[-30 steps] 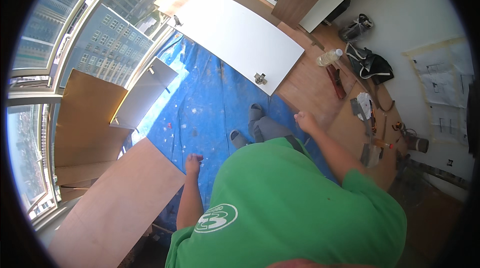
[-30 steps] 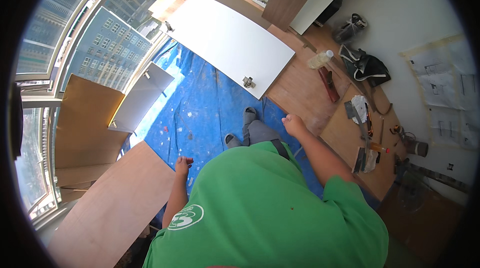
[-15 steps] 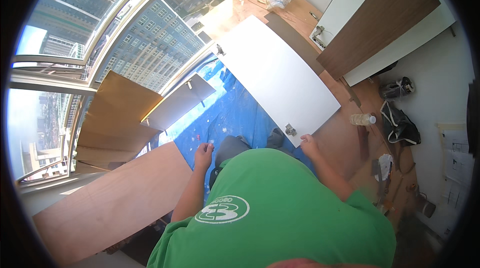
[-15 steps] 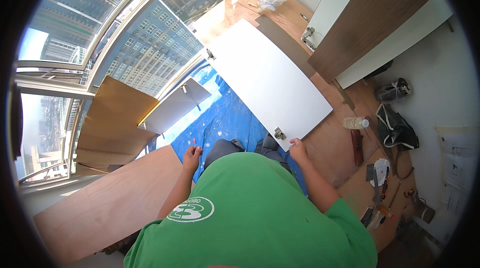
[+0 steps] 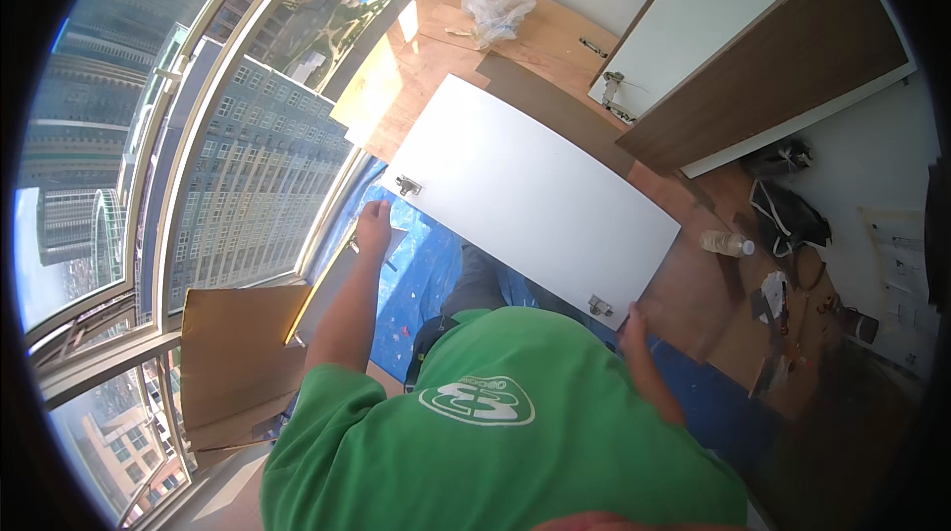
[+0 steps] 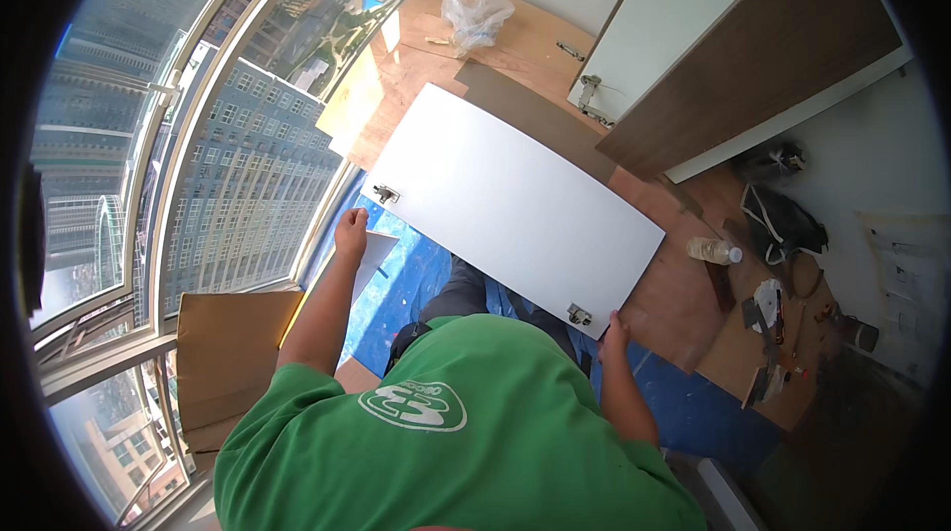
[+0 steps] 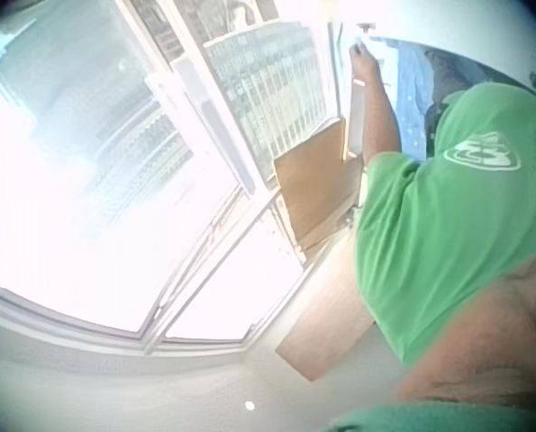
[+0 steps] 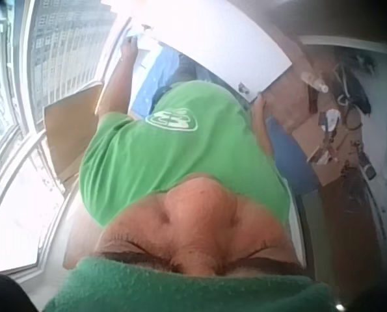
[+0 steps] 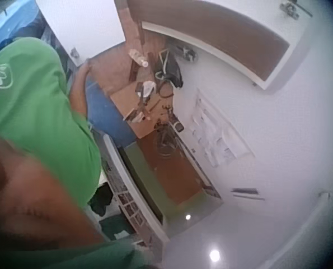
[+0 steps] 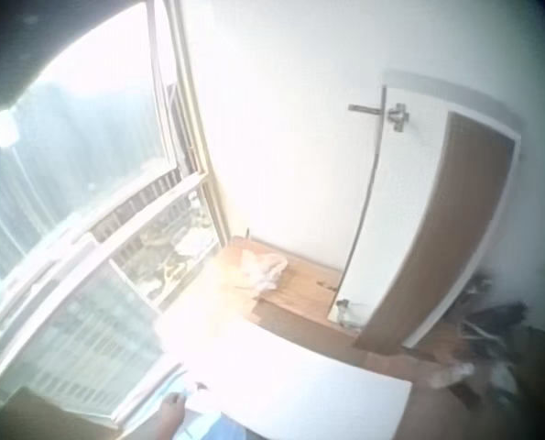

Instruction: The person sands a wooden panel, then lifts and positions white and brown cabinet doors on a workbench. They handle hinges and align the doors, moving them between the bench and a nearby cabinet frame. The person also picks up a drill and pliers briefly before returning to aligning the doors.

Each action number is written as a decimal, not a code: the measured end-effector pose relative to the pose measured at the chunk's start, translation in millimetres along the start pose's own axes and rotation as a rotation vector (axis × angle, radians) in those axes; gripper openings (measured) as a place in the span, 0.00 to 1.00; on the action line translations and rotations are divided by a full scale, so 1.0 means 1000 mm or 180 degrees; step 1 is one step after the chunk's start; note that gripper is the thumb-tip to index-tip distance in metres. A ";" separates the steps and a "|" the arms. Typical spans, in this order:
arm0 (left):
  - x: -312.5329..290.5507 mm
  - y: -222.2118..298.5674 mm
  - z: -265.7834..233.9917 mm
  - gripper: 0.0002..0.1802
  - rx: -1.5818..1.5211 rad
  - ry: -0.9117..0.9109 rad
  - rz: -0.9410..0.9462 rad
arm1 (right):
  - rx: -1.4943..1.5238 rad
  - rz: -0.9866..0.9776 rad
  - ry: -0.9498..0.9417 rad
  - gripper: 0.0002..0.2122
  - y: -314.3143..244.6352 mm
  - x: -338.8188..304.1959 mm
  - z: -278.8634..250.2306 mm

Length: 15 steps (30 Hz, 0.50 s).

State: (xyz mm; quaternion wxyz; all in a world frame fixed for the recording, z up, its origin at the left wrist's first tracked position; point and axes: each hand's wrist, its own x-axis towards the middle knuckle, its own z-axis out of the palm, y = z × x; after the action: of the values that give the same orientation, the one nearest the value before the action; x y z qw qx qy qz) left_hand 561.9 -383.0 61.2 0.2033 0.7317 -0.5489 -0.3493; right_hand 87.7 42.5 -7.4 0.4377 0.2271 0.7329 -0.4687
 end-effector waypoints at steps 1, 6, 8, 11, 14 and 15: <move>0.026 0.022 -0.003 0.19 0.0127 -0.0019 -0.0013 | 0.0153 0.0082 0.0050 0.25 0.003 0.004 -0.002; 0.134 0.070 -0.010 0.21 0.0663 -0.0738 0.0426 | -0.0334 -0.0046 0.0212 0.38 -0.007 -0.012 -0.001; 0.156 0.077 -0.004 0.22 0.0648 -0.0943 0.0439 | -0.0630 -0.0070 0.0251 0.38 -0.010 -0.020 0.006; 0.181 0.087 0.011 0.23 0.0737 -0.1360 0.0430 | -0.0850 0.0124 0.0080 0.37 -0.038 -0.062 0.014; 0.185 0.105 0.020 0.24 0.1099 -0.1591 0.0864 | -0.0861 0.0120 -0.0119 0.35 -0.055 -0.099 0.004; 0.169 0.131 0.017 0.25 0.1232 -0.1550 0.1371 | -0.0926 0.0023 -0.0067 0.34 -0.057 -0.118 -0.001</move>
State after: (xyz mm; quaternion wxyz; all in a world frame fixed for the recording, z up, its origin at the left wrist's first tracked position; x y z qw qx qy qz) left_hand 488.2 -582.4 90.6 -0.0064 0.5200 -0.7783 -0.3520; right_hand 106.0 26.0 121.4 0.4755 0.1590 0.7876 -0.3583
